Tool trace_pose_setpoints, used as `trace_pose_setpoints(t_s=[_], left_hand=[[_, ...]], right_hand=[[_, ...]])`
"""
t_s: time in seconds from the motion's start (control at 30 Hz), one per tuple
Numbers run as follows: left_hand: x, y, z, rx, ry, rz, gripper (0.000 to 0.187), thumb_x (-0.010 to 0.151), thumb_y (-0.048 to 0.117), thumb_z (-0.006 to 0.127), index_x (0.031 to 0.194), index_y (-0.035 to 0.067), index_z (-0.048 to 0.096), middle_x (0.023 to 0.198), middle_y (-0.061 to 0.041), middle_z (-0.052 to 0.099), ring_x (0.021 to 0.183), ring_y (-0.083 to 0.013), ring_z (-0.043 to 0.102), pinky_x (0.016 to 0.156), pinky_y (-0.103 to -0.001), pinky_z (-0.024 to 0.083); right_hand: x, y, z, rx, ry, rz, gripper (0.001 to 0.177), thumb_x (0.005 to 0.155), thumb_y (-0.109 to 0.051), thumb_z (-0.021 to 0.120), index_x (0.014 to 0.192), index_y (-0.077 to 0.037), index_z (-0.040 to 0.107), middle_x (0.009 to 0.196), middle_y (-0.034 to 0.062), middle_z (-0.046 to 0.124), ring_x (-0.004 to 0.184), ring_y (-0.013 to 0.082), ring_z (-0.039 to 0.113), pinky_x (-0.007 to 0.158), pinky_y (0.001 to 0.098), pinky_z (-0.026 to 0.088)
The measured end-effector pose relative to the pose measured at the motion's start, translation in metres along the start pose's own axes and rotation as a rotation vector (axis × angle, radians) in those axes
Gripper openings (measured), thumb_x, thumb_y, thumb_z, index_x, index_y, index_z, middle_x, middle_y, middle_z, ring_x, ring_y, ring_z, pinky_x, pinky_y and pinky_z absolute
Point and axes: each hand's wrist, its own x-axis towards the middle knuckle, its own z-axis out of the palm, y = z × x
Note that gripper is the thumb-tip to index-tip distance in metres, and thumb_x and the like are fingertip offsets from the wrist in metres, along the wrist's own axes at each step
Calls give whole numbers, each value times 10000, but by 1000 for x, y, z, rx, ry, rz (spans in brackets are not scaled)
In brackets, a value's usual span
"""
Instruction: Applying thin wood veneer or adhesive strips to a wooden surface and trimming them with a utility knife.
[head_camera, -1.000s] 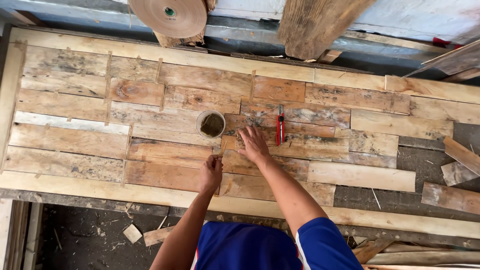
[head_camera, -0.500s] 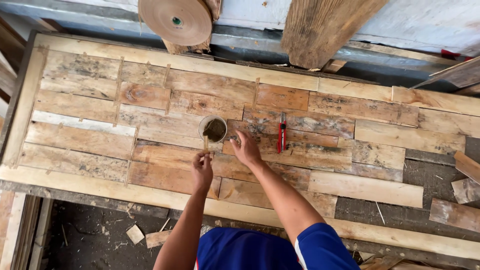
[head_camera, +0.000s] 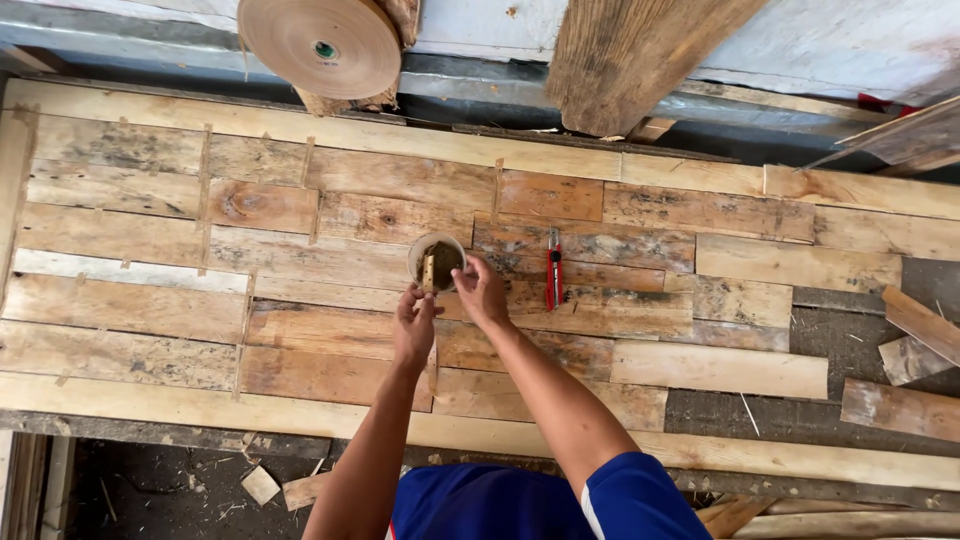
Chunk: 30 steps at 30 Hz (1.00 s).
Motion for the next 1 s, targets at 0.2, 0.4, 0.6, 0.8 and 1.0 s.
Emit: trace_pose_setpoints(t_s=[0.2, 0.4, 0.6, 0.8, 1.0], left_hand=[[3, -29, 55, 29, -137, -34, 96, 1013, 109, 607, 1032, 15, 606, 1548, -108, 482, 906, -165, 694, 743, -307, 617], [-3, -28, 118, 166, -209, -174, 107, 1000, 116, 619, 1042, 19, 598, 1609, -120, 410, 843, -203, 725, 704, -301, 592], [-11, -45, 162, 152, -317, -20, 137, 1003, 109, 633, 968, -24, 633, 1595, -152, 432, 981, -173, 725, 753, -312, 646], [-26, -83, 211, 239, -419, -155, 163, 1003, 154, 639, 1051, 12, 574, 1342, -169, 603, 861, -185, 736, 694, -318, 613], [-58, -22, 216, 398, -485, -361, 221, 1018, 249, 605, 1081, 37, 612, 1219, -73, 674, 790, -166, 743, 641, -336, 582]], right_hand=[[1, 27, -56, -15, 233, 10, 359, 969, -170, 696, 1293, -23, 645, 993, 72, 697, 758, 154, 665, 646, 285, 603], [-6, 52, -107, 65, 365, 174, 335, 964, -177, 688, 1257, -20, 647, 871, 83, 708, 747, 180, 669, 672, 346, 542], [-11, 108, -134, 65, 507, 92, 269, 950, -144, 696, 1182, -10, 676, 968, 71, 728, 844, 177, 698, 741, 351, 575], [-15, 143, -179, 155, 618, 253, 254, 958, -110, 704, 1183, 2, 669, 999, 120, 744, 819, 186, 711, 692, 325, 595], [-21, 145, -216, 391, 671, 375, 206, 978, -68, 649, 1154, 32, 606, 1026, 120, 648, 741, 174, 700, 594, 312, 618]])
